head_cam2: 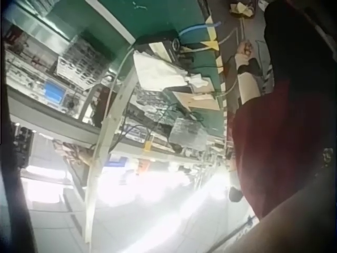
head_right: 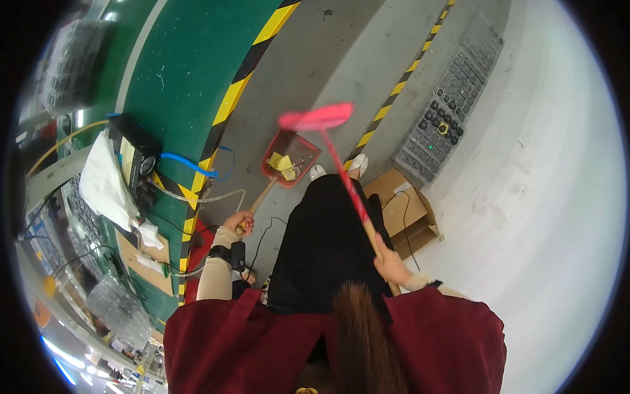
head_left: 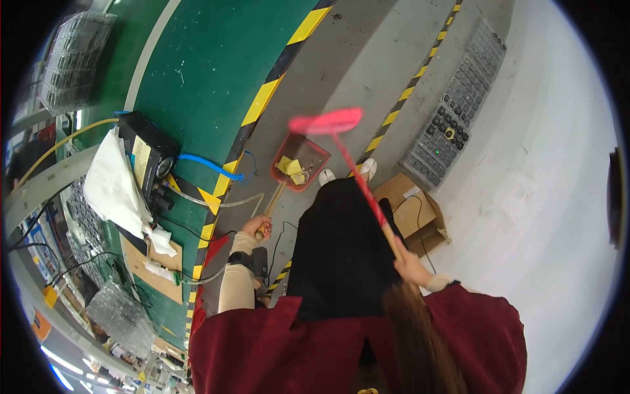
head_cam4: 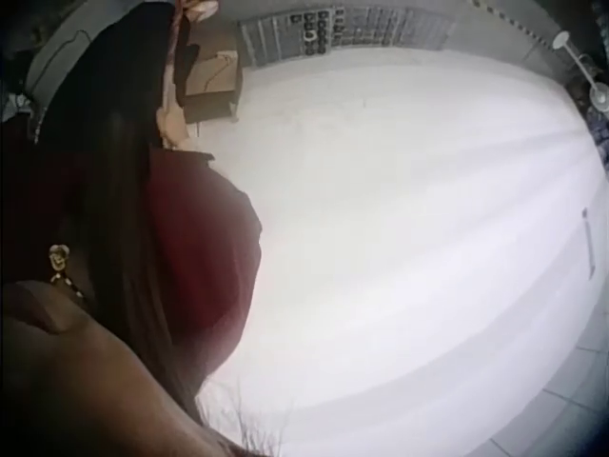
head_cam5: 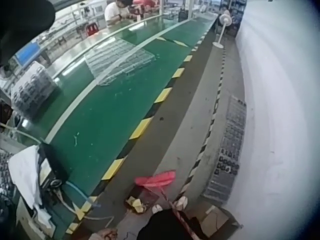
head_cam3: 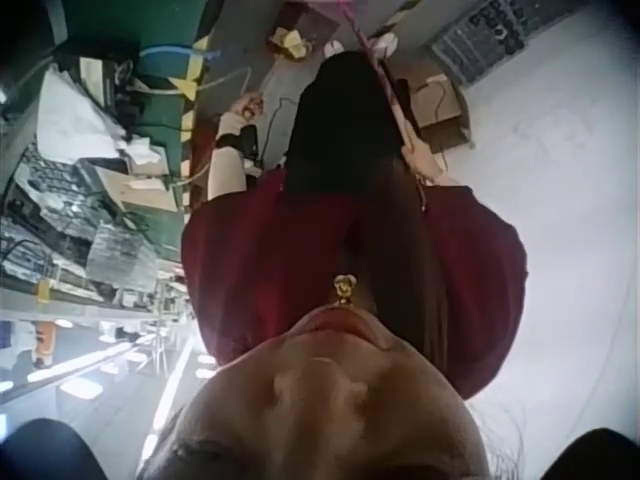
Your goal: The person sweeps the floor with a broom and a dustpan, moving around workbenches and shifting stools and a fan to reach the surface. They collect debris into the dustpan and empty it into a trash bin.
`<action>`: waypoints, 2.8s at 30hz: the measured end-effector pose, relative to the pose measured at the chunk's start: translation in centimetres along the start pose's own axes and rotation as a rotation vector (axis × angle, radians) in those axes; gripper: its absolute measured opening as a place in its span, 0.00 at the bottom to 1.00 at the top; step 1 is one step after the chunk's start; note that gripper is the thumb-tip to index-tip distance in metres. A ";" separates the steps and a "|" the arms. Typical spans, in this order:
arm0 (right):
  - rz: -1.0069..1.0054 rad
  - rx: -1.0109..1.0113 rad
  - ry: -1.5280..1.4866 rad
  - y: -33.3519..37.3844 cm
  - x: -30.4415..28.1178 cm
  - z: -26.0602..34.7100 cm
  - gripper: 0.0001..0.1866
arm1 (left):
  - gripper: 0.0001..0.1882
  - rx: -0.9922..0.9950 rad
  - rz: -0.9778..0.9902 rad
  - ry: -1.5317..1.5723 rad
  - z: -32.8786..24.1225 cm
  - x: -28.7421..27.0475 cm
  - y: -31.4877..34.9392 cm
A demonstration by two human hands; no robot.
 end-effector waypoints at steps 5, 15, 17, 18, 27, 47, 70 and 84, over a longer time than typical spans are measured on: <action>0.159 -0.024 -0.236 5.7 0.0 -1.5 0.32 | 0.09 0.120 -0.026 -0.032 1.8 -0.3 1.6; -0.246 -0.578 0.223 -15.3 -3.2 12.5 0.35 | 0.07 -0.050 0.130 0.579 6.3 -3.9 0.5; -0.322 -0.548 0.299 -22.4 -1.4 15.5 0.36 | 0.07 -0.051 0.108 0.572 6.1 -4.5 0.3; -0.365 -0.554 0.304 -24.8 -0.5 16.1 0.38 | 0.07 -0.088 0.149 0.570 6.2 -4.5 0.4; 0.011 -0.347 0.308 -8.3 2.9 -1.1 0.33 | 0.08 -0.089 0.147 0.515 4.6 -2.8 2.2; -0.592 -0.360 0.107 -27.1 -28.6 6.6 0.32 | 0.09 0.127 0.061 0.162 -11.0 20.6 4.5; -0.300 0.079 -0.430 -4.4 -36.1 -3.5 0.31 | 0.08 0.079 -0.037 -0.155 -21.5 39.4 6.8; -0.487 -0.591 -0.560 -6.6 -36.4 -3.7 0.27 | 0.08 0.077 -0.039 -0.359 -27.7 49.2 5.8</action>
Point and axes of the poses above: each hand's wrist, its own y-axis away from the middle knuckle, its own x-axis out of the palm, z = x × y, the point moved 3 cm from there along -y, towards the middle knuckle, and after that the axes turned 6 degrees about -z, right-handed, at the moved point
